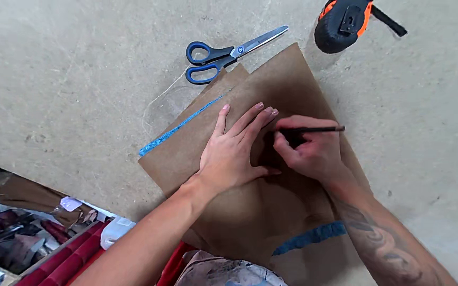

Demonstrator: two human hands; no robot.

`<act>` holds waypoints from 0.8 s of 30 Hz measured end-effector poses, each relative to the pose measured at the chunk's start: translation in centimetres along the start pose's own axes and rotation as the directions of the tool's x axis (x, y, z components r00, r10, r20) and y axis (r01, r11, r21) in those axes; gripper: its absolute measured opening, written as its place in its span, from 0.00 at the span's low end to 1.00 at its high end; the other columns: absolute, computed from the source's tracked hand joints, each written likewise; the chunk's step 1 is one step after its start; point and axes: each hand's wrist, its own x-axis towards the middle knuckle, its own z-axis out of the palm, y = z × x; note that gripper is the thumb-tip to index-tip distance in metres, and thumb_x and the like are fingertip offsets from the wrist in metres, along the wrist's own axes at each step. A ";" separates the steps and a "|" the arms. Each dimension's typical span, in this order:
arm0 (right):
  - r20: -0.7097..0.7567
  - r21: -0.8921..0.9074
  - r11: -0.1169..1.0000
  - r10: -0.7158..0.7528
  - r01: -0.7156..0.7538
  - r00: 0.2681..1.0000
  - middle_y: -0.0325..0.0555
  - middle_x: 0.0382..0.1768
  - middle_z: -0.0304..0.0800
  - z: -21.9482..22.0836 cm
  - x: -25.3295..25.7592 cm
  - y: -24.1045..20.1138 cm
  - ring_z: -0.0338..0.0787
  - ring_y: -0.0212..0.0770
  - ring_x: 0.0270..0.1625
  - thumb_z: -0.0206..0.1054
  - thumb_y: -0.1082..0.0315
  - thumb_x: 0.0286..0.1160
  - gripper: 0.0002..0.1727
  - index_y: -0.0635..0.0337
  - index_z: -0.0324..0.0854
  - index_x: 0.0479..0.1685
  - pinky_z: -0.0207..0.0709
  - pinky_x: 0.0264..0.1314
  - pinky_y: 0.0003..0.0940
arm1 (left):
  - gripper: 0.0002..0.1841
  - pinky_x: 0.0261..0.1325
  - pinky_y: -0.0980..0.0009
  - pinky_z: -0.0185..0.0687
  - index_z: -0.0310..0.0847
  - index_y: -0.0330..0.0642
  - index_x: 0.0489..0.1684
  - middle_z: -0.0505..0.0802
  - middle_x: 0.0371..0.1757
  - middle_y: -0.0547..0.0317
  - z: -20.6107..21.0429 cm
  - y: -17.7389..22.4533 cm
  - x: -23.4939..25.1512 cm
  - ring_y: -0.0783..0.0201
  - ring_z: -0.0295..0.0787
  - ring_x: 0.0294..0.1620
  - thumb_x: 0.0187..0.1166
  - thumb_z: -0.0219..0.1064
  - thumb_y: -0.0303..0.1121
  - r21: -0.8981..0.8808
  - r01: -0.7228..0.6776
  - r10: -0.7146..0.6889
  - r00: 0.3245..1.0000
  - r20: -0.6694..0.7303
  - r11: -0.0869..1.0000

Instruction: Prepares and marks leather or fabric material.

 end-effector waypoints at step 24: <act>-0.086 0.078 0.996 0.045 -0.039 0.995 0.30 0.25 0.86 -2.2 0.7 4.0 0.78 0.18 0.23 0.66 0.66 0.70 0.08 0.54 0.90 0.38 0.70 0.23 0.17 | 0.67 0.94 0.33 0.28 0.60 0.50 0.92 0.74 0.88 0.71 0.8 0.3 0.2 0.65 0.57 0.93 0.48 0.68 0.85 0.158 0.014 -0.005 0.998 -0.059 0.987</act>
